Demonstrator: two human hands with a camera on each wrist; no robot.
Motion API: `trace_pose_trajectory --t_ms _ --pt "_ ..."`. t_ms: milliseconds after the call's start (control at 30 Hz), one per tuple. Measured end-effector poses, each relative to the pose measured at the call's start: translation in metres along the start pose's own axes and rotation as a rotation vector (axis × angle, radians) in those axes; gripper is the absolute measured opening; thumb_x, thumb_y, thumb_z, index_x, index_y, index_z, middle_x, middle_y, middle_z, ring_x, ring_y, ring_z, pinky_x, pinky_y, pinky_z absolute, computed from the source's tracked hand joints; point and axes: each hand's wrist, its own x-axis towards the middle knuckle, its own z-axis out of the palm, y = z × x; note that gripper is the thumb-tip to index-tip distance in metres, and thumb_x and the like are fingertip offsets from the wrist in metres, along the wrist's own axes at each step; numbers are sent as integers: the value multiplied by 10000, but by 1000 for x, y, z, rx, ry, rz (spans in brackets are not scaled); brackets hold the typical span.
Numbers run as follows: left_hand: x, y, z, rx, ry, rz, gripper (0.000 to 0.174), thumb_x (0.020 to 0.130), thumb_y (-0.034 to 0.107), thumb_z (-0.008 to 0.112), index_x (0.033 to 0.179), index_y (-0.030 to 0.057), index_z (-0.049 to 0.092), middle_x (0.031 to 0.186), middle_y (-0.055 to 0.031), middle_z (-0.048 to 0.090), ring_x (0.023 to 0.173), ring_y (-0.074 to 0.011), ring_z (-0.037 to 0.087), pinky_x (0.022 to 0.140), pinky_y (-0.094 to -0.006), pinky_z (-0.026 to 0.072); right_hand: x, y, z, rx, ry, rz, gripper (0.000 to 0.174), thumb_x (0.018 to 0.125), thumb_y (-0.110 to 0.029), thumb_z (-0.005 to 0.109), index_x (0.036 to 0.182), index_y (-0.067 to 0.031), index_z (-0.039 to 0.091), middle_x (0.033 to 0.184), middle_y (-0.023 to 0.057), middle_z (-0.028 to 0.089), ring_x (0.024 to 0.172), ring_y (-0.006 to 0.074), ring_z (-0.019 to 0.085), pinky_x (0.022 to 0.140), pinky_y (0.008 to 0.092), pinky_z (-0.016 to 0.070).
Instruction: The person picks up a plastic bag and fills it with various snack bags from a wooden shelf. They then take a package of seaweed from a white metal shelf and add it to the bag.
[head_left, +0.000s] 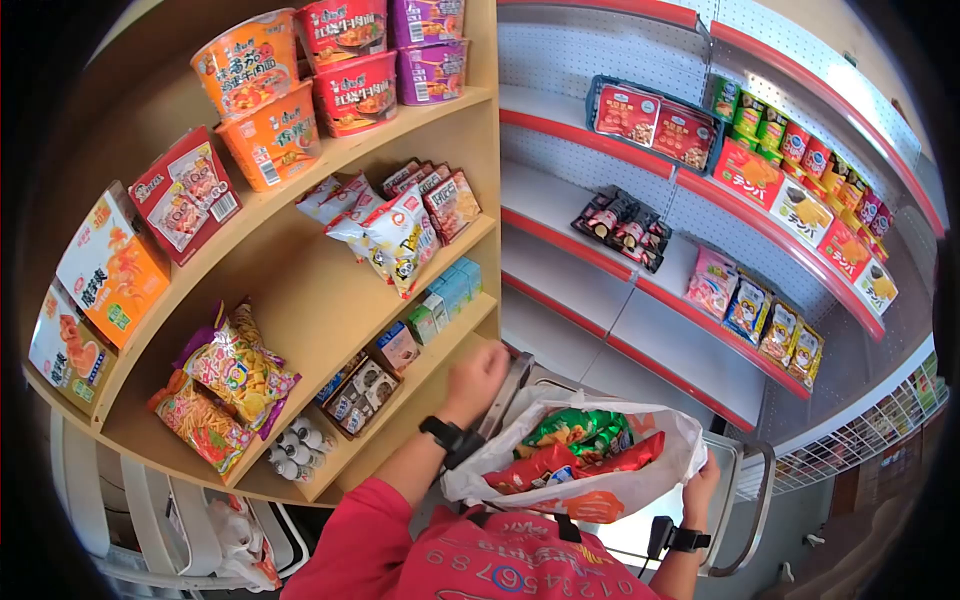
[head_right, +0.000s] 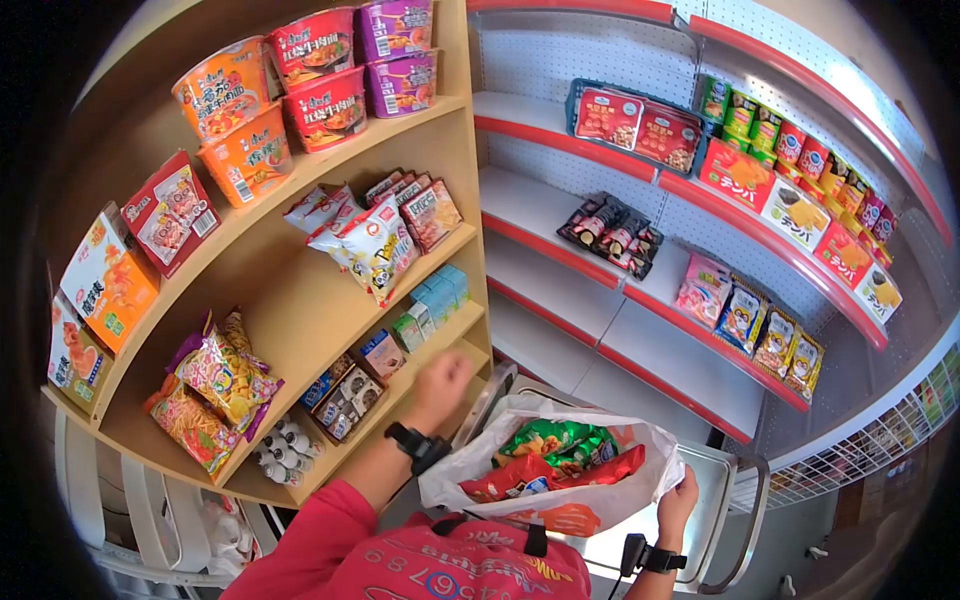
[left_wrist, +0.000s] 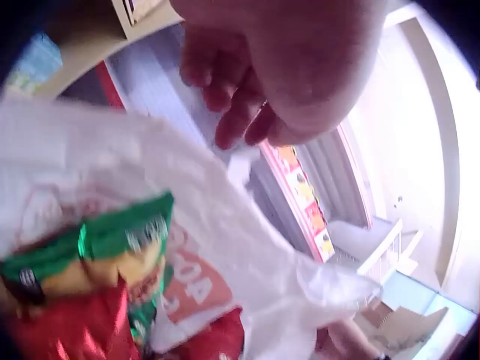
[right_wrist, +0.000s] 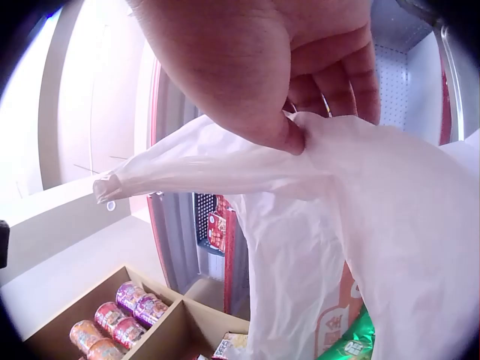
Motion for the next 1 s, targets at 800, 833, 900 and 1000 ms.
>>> trace_pose_trajectory --t_ms 800,833,900,1000 --pt "143 -115 -75 402 323 -485 543 668 367 720 1004 3 497 981 -208 581 916 -329 571 764 -420 455 -12 -20 18 -72 6 14 209 769 -17 514 970 4 565 765 11 570 670 83 499 603 220 396" --pt "137 -108 -78 321 332 -473 519 687 350 710 999 -4 496 939 -212 590 886 -327 583 748 -412 457 -14 -30 24 -39 52 26 269 762 -13 522 1030 -10 546 773 22 577 684 93 514 614 226 405" --pt "127 -104 -79 239 326 -461 495 705 333 701 995 -12 495 898 -215 598 855 -326 594 731 -403 458 -11 -40 28 -12 108 47 335 756 -9 530 1090 -23 526 782 34 584 699 102 529 625 232 415" --pt "97 -110 -87 99 371 -222 408 769 262 665 1016 -23 509 918 -182 597 861 -267 582 750 -356 447 -6 -34 25 -134 82 -95 445 733 28 548 1167 -59 494 941 96 567 864 175 547 748 278 441"
